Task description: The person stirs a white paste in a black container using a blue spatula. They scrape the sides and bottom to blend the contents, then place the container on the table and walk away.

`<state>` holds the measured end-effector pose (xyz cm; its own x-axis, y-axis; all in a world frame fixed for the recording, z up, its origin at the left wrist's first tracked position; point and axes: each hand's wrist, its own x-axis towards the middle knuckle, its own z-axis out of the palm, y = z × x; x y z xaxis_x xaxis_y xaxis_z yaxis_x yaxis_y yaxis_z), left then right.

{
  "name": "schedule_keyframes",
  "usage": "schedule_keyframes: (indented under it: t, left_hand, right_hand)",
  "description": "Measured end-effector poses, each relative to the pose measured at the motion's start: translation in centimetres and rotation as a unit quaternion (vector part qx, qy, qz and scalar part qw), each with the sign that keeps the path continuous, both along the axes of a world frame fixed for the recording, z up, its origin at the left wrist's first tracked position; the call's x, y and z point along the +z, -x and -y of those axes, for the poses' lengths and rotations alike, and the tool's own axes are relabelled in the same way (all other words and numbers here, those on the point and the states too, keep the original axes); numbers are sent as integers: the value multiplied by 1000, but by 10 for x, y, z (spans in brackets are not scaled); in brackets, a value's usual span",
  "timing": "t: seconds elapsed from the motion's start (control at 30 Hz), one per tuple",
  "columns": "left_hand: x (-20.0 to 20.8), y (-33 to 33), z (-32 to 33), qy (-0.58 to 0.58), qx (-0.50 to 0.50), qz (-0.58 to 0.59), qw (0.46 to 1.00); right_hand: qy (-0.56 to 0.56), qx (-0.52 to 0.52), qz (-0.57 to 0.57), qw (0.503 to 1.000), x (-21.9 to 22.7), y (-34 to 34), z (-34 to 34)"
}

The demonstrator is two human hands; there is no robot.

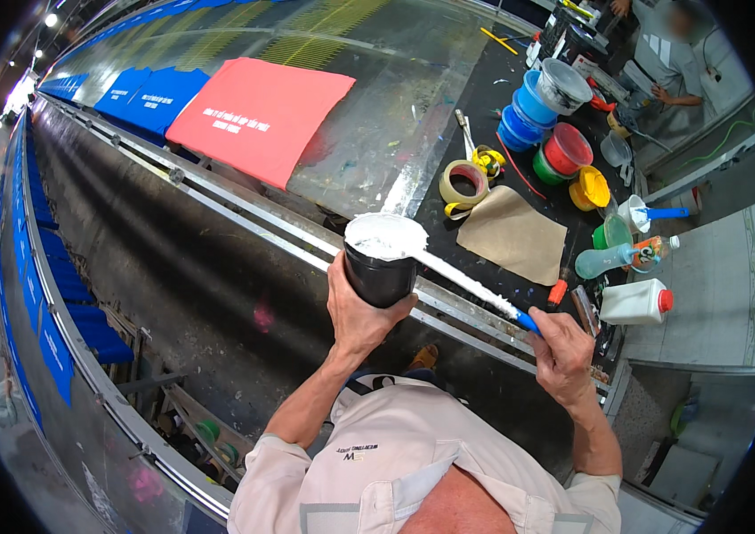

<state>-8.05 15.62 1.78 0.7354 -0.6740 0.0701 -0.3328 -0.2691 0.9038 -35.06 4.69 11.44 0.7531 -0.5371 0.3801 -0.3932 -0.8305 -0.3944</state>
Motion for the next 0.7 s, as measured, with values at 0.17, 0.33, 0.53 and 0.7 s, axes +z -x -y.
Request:
schedule_keyframes:
  t: [0.17,0.33,0.53,0.7]
  left_hand:
    - [-4,2,1,21,4,-11,1000]
    - [-27,-10,1,75,-30,59,995]
    - [-39,-22,-3,147,-125,201,960]
    - [-42,-27,-8,158,-183,282,928]
  right_hand:
    - [-40,-51,5,998,8,7,9]
    - [-53,-54,-3,997,28,11,27]
    - [4,33,-94,995,64,21,60]
    - [147,126,-215,957,96,-7,74]
